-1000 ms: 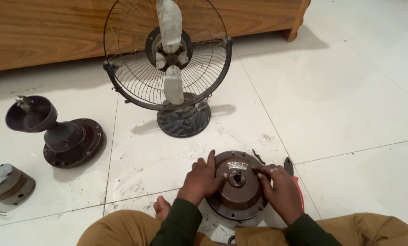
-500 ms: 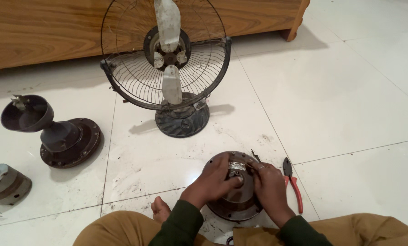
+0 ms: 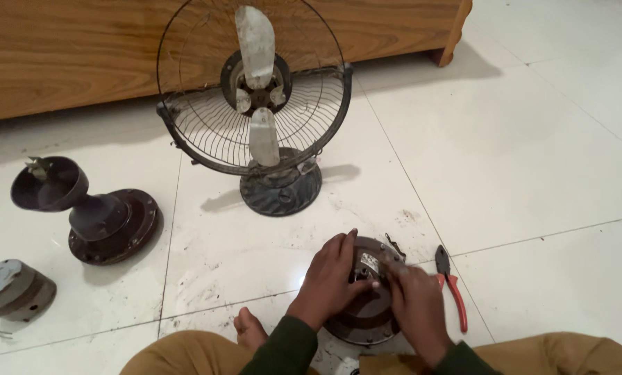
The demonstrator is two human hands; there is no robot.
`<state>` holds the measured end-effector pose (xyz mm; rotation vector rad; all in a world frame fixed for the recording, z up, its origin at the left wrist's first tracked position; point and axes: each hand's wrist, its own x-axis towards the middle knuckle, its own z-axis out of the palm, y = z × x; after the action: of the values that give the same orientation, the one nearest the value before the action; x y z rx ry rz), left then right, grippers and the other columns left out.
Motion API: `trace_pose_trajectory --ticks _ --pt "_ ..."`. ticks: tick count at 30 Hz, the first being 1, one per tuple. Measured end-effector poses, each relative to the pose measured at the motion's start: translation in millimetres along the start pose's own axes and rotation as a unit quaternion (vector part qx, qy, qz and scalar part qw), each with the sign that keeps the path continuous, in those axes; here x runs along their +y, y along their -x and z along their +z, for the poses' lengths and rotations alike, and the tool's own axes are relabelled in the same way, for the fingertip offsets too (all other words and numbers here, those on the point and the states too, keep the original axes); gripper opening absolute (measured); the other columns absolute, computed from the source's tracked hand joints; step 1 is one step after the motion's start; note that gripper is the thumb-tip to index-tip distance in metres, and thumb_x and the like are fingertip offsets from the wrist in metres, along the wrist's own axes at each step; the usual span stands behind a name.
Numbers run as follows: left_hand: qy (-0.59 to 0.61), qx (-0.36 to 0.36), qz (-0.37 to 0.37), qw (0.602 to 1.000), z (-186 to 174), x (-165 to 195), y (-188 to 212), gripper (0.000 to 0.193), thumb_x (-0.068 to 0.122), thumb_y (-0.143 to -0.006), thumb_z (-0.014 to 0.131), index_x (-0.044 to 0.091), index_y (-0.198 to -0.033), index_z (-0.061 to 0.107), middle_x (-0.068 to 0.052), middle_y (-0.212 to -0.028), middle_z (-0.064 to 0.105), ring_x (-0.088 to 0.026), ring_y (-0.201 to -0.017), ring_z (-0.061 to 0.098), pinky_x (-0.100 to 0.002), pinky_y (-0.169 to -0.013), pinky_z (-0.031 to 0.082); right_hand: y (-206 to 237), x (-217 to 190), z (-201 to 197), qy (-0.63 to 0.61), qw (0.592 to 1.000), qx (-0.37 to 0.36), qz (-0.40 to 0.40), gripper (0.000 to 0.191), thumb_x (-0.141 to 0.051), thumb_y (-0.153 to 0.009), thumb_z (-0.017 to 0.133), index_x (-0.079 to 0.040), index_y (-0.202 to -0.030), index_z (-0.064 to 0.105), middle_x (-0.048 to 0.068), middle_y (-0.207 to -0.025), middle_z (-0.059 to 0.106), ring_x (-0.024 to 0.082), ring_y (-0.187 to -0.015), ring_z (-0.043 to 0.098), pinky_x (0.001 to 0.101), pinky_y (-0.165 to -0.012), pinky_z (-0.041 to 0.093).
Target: The person sits on the floor and scrapes old gasket residue off a fan motor housing cover, working around its central hub by hand with a small scraping tool. They set the tool down, pick up pliers, and continue prying debris from the cover and surrounding parts.
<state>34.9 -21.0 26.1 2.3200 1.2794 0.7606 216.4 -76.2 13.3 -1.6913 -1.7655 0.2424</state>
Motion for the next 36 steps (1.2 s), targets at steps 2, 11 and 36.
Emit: trace_pose_trajectory --ticks 2,11,36 --pt "-0.019 -0.037 -0.052 0.998 -3 3 0 0.106 0.044 -0.074 0.089 0.001 -0.152 0.033 -0.024 -0.133 0.054 -0.040 -0.123 0.053 -0.047 -0.099 0.046 16 -1 -8 -0.009 0.999 -0.010 -0.033 0.031 -0.005 -0.085 0.064 -0.010 -0.113 0.076 0.017 -0.091 0.076 0.036 -0.089 0.070 0.0473 -0.077 0.051" --pt "0.022 0.004 0.013 1.000 -7 0 3 0.103 0.027 -0.072 0.089 0.003 -0.156 0.035 -0.020 -0.127 0.065 -0.038 -0.116 0.062 -0.043 -0.093 0.053 -7 0 3 0.035 0.999 -0.025 0.032 0.037 -0.009 -0.090 0.064 -0.014 -0.125 0.074 0.020 -0.090 0.073 0.037 -0.086 0.069 0.0466 -0.079 0.052" --pt "-0.010 -0.053 -0.008 0.999 -8 -13 3 0.095 0.042 -0.081 0.083 0.007 -0.153 0.032 -0.022 -0.154 0.045 -0.037 -0.139 0.043 -0.047 -0.112 0.033 -10 -6 5 -0.014 1.000 -0.001 -0.017 0.031 -0.005 -0.090 0.062 -0.008 -0.118 0.073 0.016 -0.094 0.077 0.029 -0.082 0.073 0.0421 -0.084 0.048"
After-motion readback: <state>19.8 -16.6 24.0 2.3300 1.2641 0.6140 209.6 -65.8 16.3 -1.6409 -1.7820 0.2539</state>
